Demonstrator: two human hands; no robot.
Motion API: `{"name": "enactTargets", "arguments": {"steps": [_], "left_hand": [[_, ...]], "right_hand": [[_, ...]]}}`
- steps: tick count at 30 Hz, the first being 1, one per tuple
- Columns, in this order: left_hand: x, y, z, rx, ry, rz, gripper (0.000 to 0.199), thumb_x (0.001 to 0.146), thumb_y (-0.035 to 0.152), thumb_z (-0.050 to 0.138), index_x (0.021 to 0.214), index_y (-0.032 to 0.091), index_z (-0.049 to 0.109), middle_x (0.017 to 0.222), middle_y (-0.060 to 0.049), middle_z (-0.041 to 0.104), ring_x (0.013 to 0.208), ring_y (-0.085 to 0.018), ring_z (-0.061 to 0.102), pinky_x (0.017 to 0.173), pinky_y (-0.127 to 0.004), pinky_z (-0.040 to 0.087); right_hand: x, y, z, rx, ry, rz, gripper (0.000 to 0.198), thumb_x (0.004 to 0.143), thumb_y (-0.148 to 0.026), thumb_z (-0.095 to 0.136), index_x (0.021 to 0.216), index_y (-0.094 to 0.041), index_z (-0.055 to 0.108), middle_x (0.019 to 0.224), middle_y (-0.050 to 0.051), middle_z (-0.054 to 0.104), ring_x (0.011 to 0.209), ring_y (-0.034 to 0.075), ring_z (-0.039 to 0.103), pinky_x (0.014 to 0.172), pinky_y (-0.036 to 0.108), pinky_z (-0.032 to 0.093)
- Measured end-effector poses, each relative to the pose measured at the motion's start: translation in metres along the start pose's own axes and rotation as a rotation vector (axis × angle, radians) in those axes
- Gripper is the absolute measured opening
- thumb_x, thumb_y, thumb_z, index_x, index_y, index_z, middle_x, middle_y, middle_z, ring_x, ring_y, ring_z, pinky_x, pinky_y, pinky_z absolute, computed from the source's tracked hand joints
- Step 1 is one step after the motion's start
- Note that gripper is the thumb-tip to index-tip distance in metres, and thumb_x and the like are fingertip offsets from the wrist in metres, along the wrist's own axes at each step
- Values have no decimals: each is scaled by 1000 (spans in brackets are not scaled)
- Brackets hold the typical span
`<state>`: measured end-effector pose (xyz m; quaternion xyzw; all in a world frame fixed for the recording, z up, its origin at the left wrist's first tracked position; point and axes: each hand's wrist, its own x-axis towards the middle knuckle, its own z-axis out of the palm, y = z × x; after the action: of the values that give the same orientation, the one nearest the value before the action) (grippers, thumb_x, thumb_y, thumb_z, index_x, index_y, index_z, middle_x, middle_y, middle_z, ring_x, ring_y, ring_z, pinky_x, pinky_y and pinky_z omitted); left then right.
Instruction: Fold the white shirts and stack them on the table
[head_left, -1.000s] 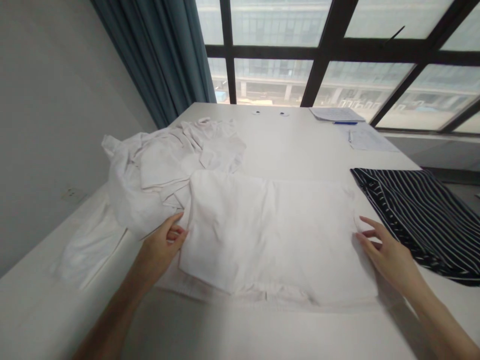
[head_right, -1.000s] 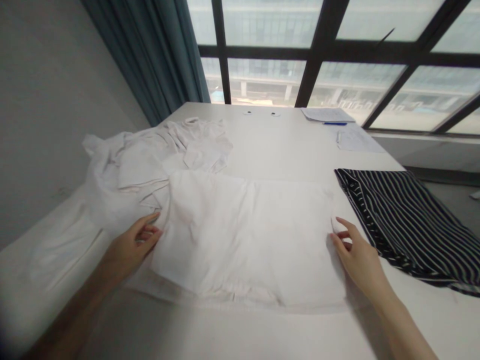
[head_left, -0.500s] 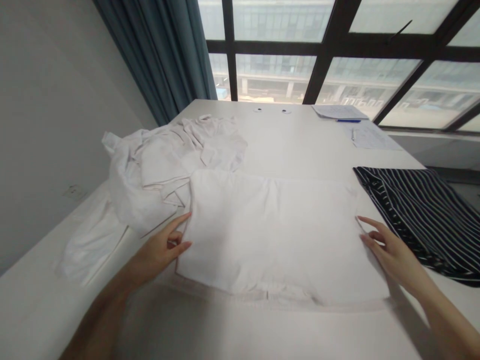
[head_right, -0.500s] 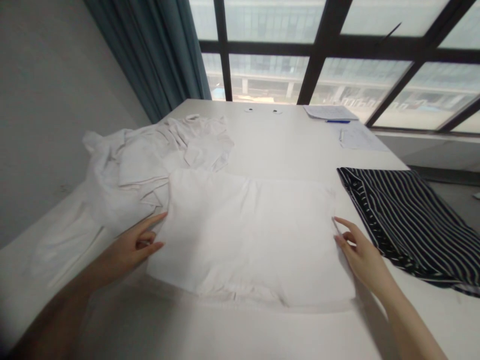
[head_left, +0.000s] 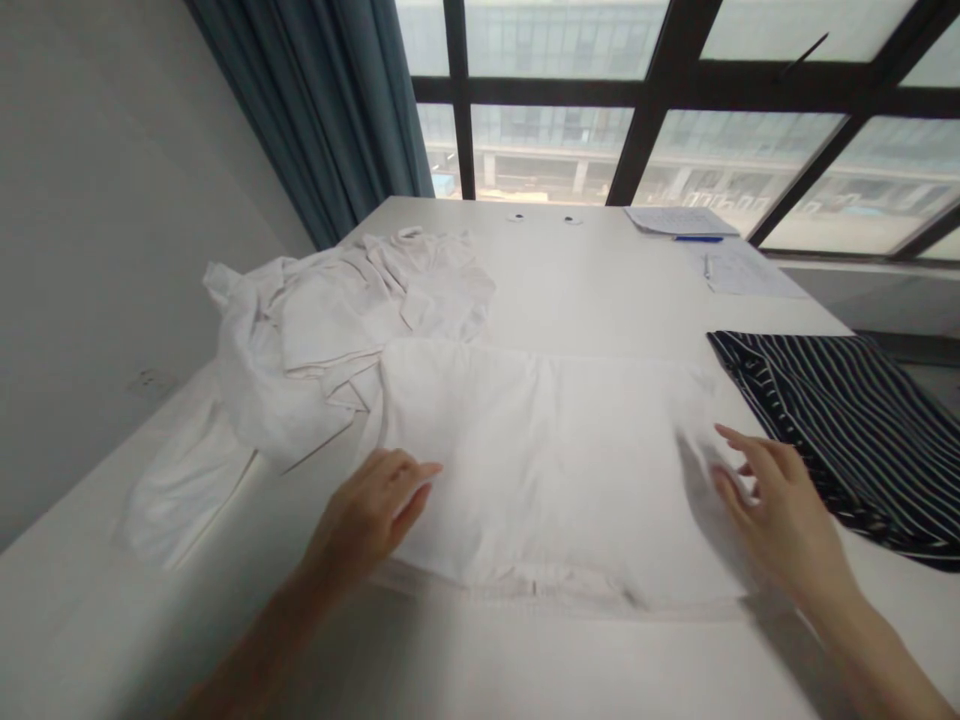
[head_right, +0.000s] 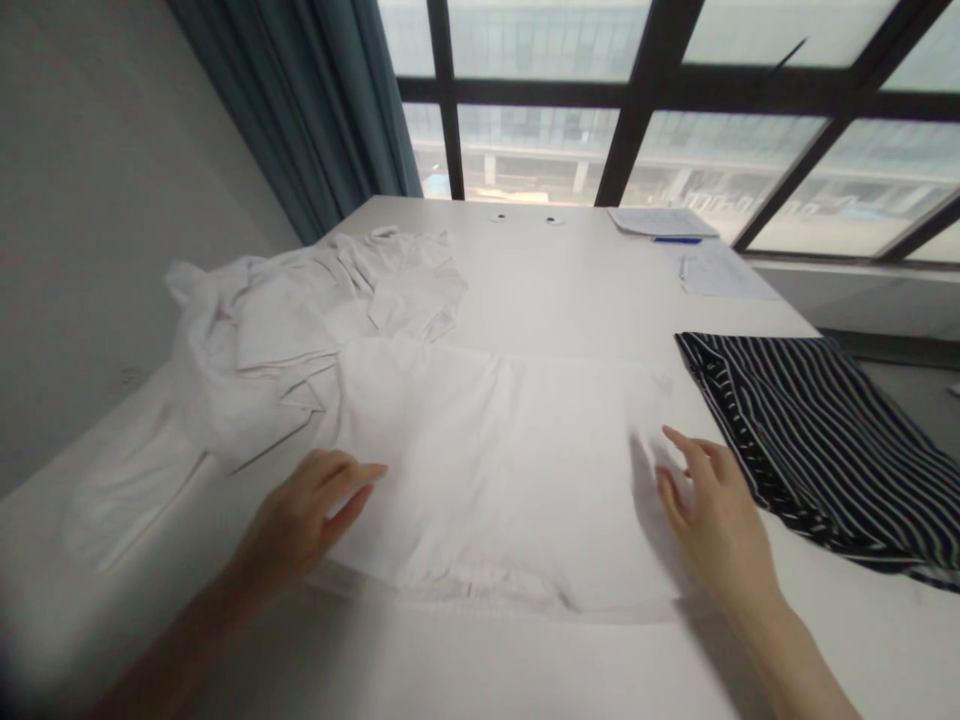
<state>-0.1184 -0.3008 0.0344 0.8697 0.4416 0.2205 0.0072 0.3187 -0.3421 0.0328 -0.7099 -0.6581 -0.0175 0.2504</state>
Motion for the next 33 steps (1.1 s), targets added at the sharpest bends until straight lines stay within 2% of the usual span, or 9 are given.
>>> {"name": "enactTargets", "arguments": {"steps": [3,6,10,13,19,22,26,29,33], "left_hand": [[1,22,10,-112,-133,208,30,95,19,50,122,22,63,114,-9,64,108,-21,57,97,-35,47],[-2,31,17,-108,-262,278,45,93,15,50,134,32,56,145,-7,47,134,-26,43,113,-46,34],[-4,30,17,-93,-346,306,56,91,12,52,137,42,51,160,-2,26,144,-30,31,116,-52,28],[-4,28,15,-96,-376,327,58,90,13,54,138,45,49,162,-1,19,146,-31,27,115,-55,28],[-5,29,11,-109,-403,323,61,88,14,56,140,45,47,163,1,18,146,-31,26,117,-53,25],[-6,26,8,-125,-454,327,62,89,23,58,146,38,39,162,-3,22,147,-30,25,118,-53,23],[7,19,-1,-154,-477,330,57,95,38,53,148,26,35,150,-6,46,142,-25,34,118,-47,23],[36,19,-2,-101,-385,320,36,100,28,45,136,23,50,133,-5,61,133,-22,45,115,-44,25],[99,23,18,65,-259,229,33,98,24,46,129,16,56,135,-13,58,131,-27,47,111,-48,30]], "right_hand": [[-10,-27,6,158,-102,-208,42,97,-38,41,136,-26,51,127,14,55,113,28,59,94,44,52],[-20,-47,17,195,-289,-433,42,98,-34,45,139,-31,50,143,9,51,130,25,50,104,41,47],[-24,-52,29,84,-435,-704,54,96,-48,50,147,-34,41,154,5,40,144,28,31,111,53,37],[-23,-47,31,11,-472,-780,71,90,-62,50,152,-32,32,157,7,33,146,31,25,109,58,36],[-22,-40,26,45,-542,-808,87,80,-74,52,153,-33,29,159,9,27,146,36,22,109,61,33],[-22,-38,20,118,-618,-773,92,73,-78,55,151,-35,32,159,8,27,146,36,22,111,61,30],[-11,-41,7,211,-707,-642,60,90,-59,53,146,-38,43,153,3,42,143,29,33,112,54,34],[12,-50,4,248,-608,-525,41,99,-44,44,138,-32,55,143,4,55,134,24,48,108,46,43],[60,-67,28,237,-354,-512,37,100,-36,41,127,-24,63,132,8,63,132,26,49,109,50,41]]}}
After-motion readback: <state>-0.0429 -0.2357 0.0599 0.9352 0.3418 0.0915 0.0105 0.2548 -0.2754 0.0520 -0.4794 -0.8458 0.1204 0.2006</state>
